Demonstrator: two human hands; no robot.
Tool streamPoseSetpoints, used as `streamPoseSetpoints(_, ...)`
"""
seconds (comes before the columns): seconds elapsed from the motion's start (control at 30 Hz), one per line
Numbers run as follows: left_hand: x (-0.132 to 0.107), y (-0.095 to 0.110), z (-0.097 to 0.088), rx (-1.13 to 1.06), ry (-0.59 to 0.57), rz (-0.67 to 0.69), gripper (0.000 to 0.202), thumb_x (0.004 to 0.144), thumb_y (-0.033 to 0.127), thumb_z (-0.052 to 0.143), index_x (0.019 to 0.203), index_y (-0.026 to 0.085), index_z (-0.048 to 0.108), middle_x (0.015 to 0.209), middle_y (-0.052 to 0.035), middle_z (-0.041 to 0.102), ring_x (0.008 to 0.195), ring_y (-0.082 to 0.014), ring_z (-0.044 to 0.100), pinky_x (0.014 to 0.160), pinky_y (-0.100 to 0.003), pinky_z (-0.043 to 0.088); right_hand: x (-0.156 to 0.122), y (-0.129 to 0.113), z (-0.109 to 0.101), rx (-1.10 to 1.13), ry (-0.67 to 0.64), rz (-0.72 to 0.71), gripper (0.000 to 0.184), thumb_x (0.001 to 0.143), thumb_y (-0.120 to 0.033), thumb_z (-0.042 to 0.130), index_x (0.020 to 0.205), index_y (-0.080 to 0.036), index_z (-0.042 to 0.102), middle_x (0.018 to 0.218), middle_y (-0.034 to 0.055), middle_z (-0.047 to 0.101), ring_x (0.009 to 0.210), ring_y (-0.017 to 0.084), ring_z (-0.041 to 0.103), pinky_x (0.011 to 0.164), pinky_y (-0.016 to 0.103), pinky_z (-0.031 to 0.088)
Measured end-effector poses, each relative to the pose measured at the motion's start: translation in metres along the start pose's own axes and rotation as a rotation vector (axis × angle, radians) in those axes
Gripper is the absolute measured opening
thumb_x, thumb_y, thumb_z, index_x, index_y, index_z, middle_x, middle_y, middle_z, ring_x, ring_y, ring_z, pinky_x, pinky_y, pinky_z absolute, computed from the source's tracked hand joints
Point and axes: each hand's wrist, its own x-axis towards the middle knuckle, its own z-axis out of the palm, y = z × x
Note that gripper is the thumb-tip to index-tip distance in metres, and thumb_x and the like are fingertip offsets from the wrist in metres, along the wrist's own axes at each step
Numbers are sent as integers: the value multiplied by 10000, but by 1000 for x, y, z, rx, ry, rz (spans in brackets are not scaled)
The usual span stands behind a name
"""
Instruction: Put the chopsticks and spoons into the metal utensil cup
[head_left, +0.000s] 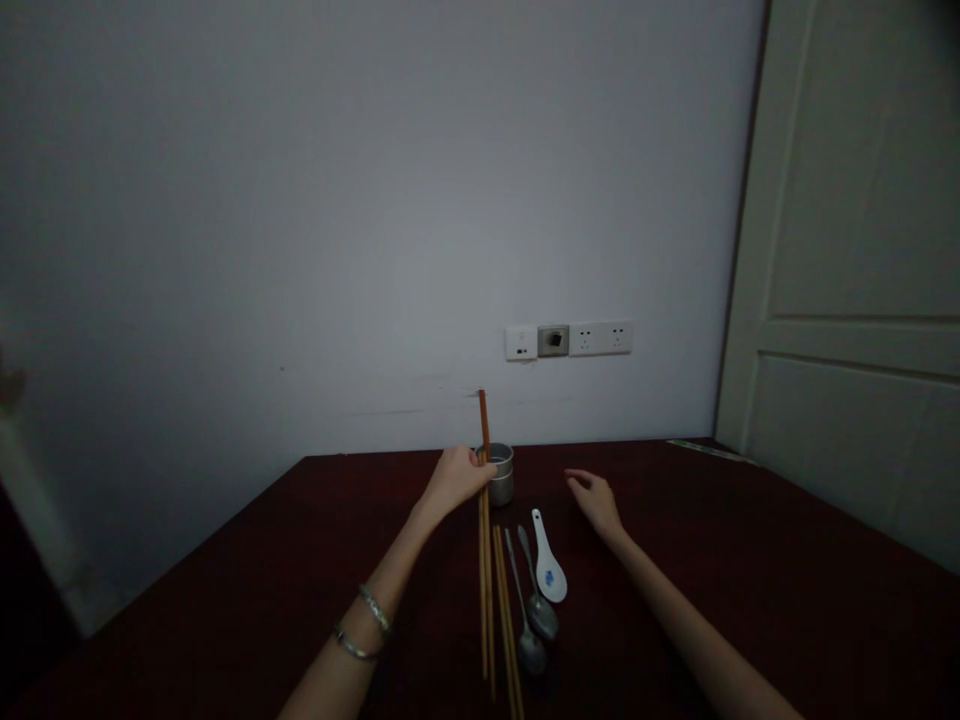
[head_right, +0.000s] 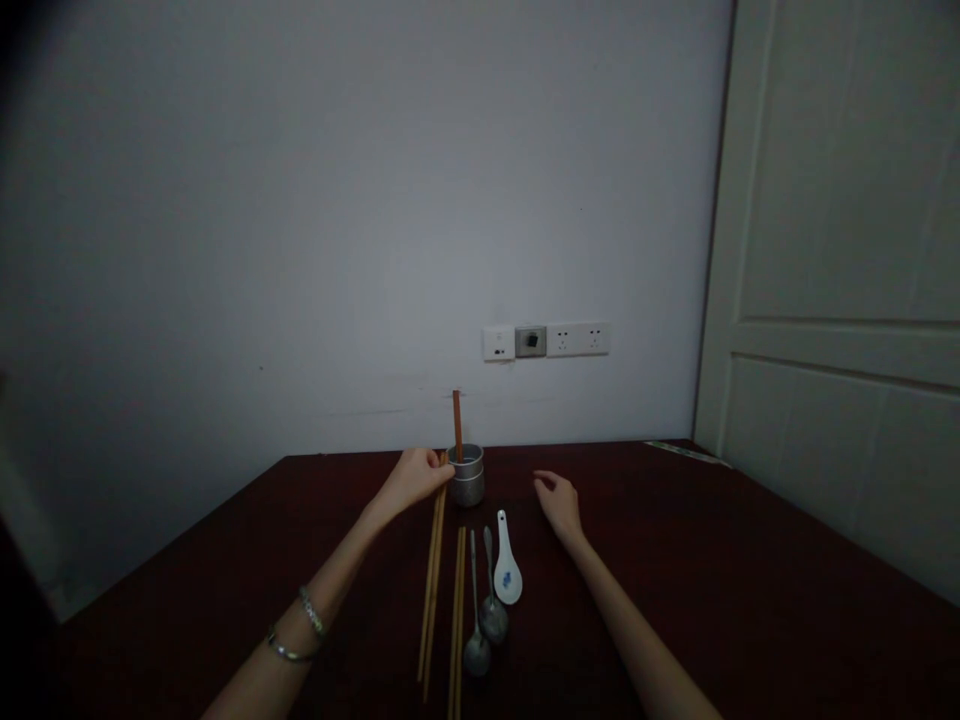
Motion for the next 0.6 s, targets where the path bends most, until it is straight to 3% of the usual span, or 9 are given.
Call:
streamPoseSetpoints(0.07,1,13,-10,-19,71,21,246,634,313,531,502,108,565,442,15,444,452,-82,399,434,-204,226,-2,-29,-8,258,-139,66,303,802,-229,438,1023,-95,596,984,147,658,869,202,637,755,311,506)
streamPoseSetpoints(0.13,0,25,-18,-12,143,46,240,642,317,532,522,113,569,455,15,458,458,-82,396,450,-207,235,-12,-63,-14,492,-388,74,299,793,-257,501,1035,-102,584,987,150,656,830,184,649,706,289,530)
streamPoseSetpoints(0.2,-3,34,-26,24,205,68,227,655,310,527,539,120,575,475,9,485,465,-85,405,469,-213,247,-28,-94,-18,618,-655,39,337,750,-291,592,1036,-114,584,1032,147,640,848,186,645,721,299,536)
streamPoseSetpoints(0.27,-7,40,-31,58,243,95,216,668,300,519,552,128,579,496,-1,514,472,-92,421,484,-220,257,-46,-116,-19,654,-805,22,388,704,-310,655,1029,-107,592,1023,145,642,859,192,641,719,303,539)
streamPoseSetpoints(0.37,-14,46,-34,80,262,115,193,679,292,516,587,139,588,533,-17,555,497,-106,453,501,-226,268,-66,-131,-12,616,-846,-21,412,637,-346,710,949,-89,631,935,126,666,844,200,640,695,302,543)
streamPoseSetpoints(0.6,-21,54,-34,100,296,119,132,680,268,520,632,156,570,558,-9,559,518,-120,467,514,-236,271,-78,-137,6,566,-731,-98,469,583,-492,692,834,-97,667,763,86,678,722,207,665,647,302,527)
